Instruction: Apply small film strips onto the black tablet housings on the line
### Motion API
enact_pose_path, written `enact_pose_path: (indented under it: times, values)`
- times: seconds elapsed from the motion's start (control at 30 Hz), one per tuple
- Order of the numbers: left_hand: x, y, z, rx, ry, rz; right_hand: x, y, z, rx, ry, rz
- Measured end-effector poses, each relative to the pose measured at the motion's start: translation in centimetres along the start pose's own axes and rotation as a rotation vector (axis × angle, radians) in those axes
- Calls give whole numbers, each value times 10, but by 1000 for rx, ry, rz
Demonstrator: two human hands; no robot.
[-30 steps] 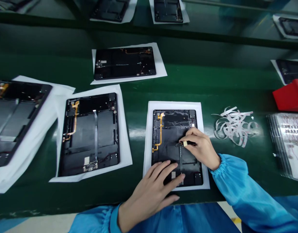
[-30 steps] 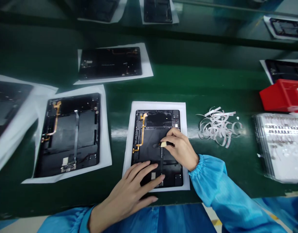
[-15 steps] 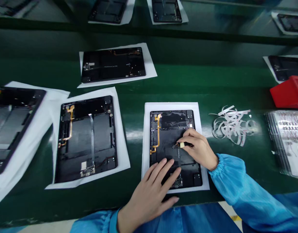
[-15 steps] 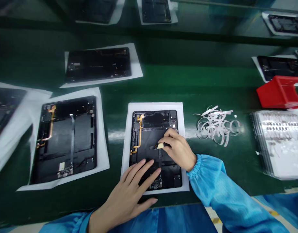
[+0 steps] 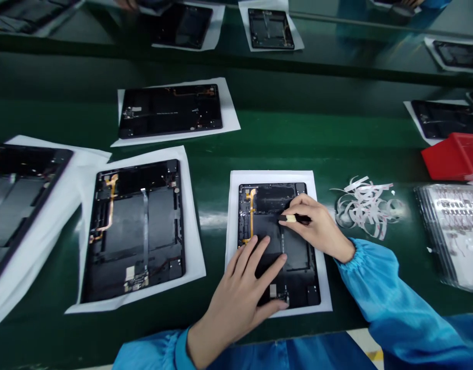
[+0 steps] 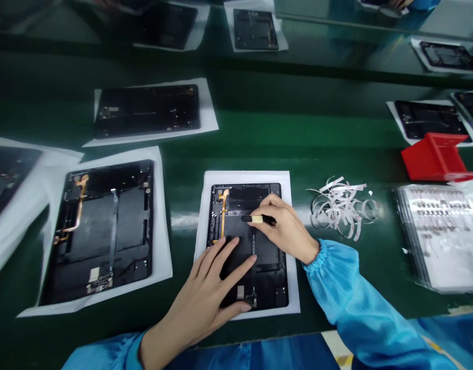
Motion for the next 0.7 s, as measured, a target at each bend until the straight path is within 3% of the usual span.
enact_pose_path:
  times: [0.1,0.3,0.7]
  values:
    - [0,-3,-3,-21,28,3,0,-5,2,1,-45,-32]
    - [-4,-2,-3,-10,54,1,0,3,9,15,-140,40]
    - [-3,-3,-4,19,66,52,-8,3,14,-35,61,122]
Point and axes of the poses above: each hand's wrist, its own y-axis away from the middle knuckle, its own x-axis out of the back of the hand, z = x × y, the point moved 3 cm from there along -y, towards the middle knuckle, and after that the axes turned 10 degrees about -y, right-handed, at the moved point
